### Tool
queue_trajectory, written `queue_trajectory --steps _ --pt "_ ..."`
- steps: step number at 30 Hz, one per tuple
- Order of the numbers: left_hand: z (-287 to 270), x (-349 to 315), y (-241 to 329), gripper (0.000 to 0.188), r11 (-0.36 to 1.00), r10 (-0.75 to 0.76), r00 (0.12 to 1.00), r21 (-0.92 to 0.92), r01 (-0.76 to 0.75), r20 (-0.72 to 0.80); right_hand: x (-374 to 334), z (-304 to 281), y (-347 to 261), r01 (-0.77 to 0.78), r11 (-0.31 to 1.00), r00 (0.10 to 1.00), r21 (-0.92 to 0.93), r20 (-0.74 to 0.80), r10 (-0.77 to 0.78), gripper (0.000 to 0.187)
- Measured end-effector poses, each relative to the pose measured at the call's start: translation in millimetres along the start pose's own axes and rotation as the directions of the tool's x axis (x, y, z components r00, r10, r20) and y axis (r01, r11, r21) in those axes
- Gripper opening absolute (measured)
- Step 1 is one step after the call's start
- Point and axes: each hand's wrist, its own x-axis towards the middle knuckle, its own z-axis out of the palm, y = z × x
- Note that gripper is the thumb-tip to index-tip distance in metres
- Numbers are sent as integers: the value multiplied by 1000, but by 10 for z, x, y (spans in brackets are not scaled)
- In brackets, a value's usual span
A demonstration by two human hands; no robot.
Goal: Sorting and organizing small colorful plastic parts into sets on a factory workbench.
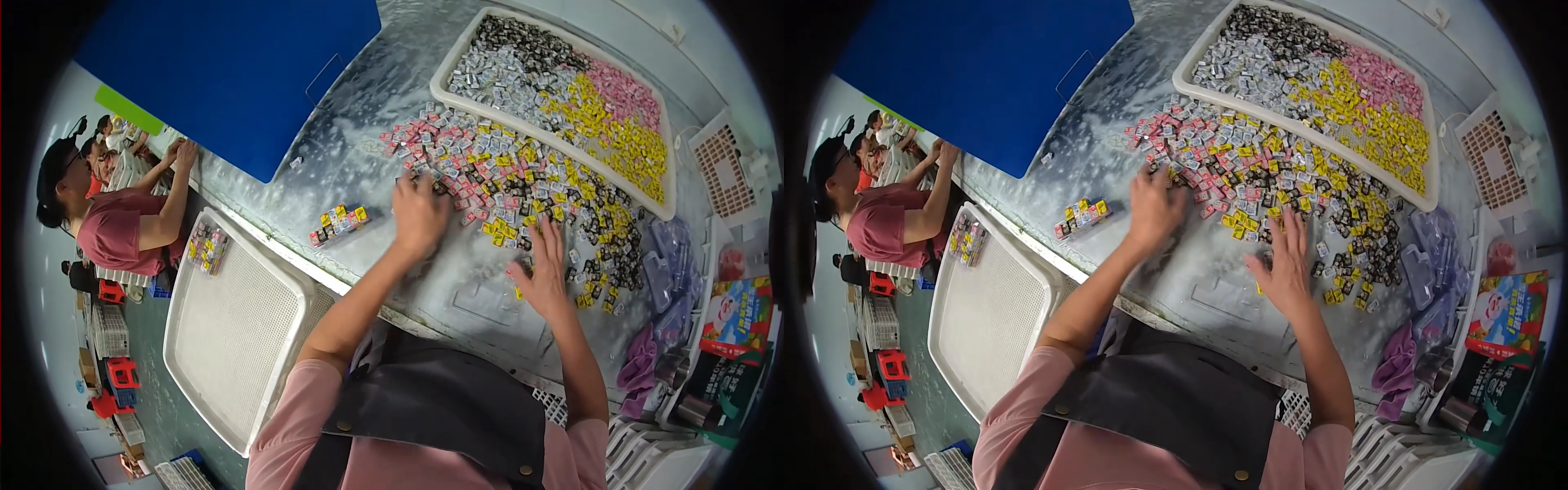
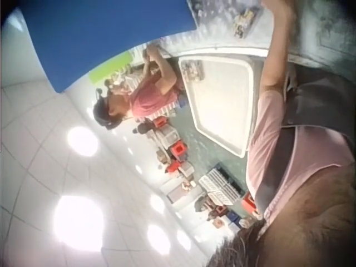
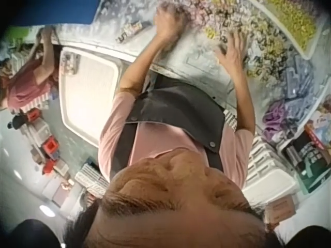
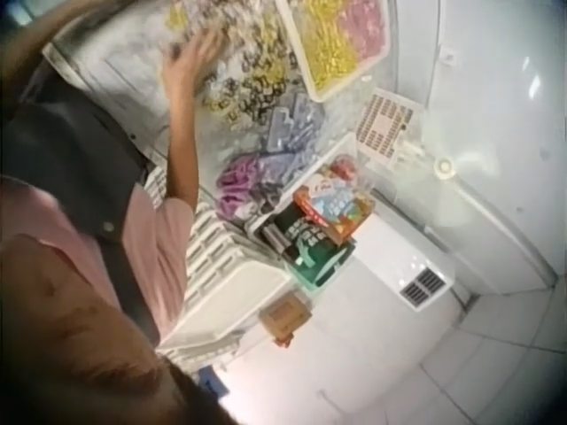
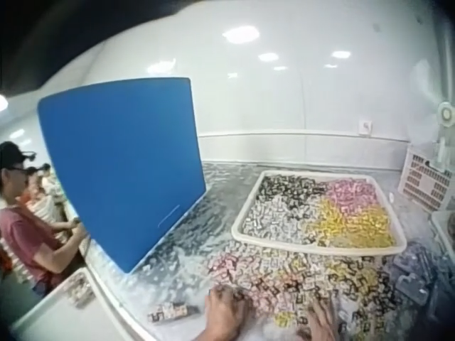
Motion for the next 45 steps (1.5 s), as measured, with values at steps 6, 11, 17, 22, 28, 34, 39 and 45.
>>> queue_trajectory --steps 6,11,17,22,28,34,39,45 --pt "424 -75 55 55 991 128 989 30 -131 72 232 135 284 83 981 996 -176 53 -75 61" --pt "351 -256 495 46 900 189 947 -431 -60 261 209 20 469 20 993 992 -116 -120 -34 46" --pt "-227 -467 249 35 870 206 937 -491 -43 282 -398 -284 28 -58 996 997 73 -42 62 32" --pt "-462 -908 372 28 811 518 789 -481 -332 330 -571 -313 -112 25 992 991 125 125 -41 25" --pt "-515 -1135 403 29 792 594 727 -410 -452 345 -469 -289 -40 49 996 990 69 132 -58 26" --pt "-400 -902 364 35 848 466 822 -431 -309 329 -172 -51 4 -81 996 997 -26 2 81 31" --pt "-126 -523 433 39 945 308 915 -196 -262 262 4 103 -114 -116 993 993 16 25 115 37" --pt "86 -457 515 34 911 394 866 -259 -322 308 77 182 -60 -58 996 998 64 34 56 36"
